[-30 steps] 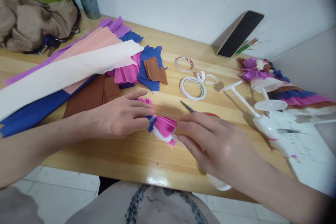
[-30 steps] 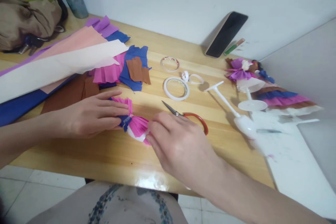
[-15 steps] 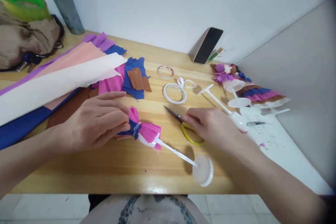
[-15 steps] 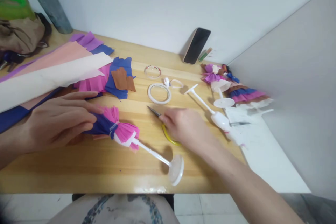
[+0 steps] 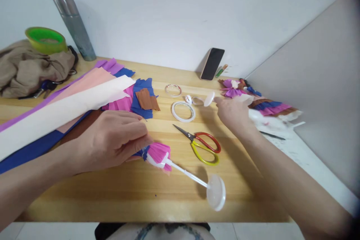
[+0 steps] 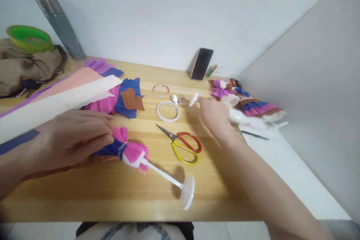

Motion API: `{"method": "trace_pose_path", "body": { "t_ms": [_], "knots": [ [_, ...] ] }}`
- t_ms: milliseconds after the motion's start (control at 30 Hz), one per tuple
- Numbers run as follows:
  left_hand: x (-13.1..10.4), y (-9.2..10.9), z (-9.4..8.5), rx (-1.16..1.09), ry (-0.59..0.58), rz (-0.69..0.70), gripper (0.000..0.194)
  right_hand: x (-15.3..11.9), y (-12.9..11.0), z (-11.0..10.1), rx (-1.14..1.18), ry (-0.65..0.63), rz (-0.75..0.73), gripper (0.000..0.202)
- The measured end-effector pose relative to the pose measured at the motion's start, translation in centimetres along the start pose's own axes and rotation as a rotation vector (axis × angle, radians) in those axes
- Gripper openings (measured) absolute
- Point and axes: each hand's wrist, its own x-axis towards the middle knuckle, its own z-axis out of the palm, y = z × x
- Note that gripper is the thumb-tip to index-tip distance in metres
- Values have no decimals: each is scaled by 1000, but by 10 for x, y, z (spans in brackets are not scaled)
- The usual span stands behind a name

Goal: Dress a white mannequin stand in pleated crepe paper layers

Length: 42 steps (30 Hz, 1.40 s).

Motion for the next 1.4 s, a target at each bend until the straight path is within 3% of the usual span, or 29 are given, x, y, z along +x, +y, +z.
{"method": "trace_pose_path", "body": {
  "t_ms": [100,200,300,433,533,800,933,1167,1300,1400],
  "knots": [
    [3,-1,7,-30,-54,28,32,16,-21,-36,-13,108,-65,44],
    [5,-2,14,-16,-96,36,37,49,-56,-70,15,215,-129,40],
    [6,3,18,-14,-95,60,38,90,-100,-86,24,219,-249,38],
    [4,15,23,-62,-73,120,36,136,-156,-85,6,136,-341,35],
    [1,20,28,-48,-43,120,36,160,-185,-77,-15,97,-338,27],
    [-7,16,40,-58,-84,101,32,192,-203,-60,-87,50,-324,31],
    [-8,15,38,-71,-121,84,30,185,-200,-58,-72,73,-355,26],
    [-4,10,19,-107,-24,82,36,142,-173,-72,5,198,-418,35],
    [1,1,3,-113,-25,-44,37,70,-140,-93,130,151,-524,28],
    [2,-5,-3,-121,12,-107,35,-3,-114,-101,249,-160,-727,22]
  ]
}}
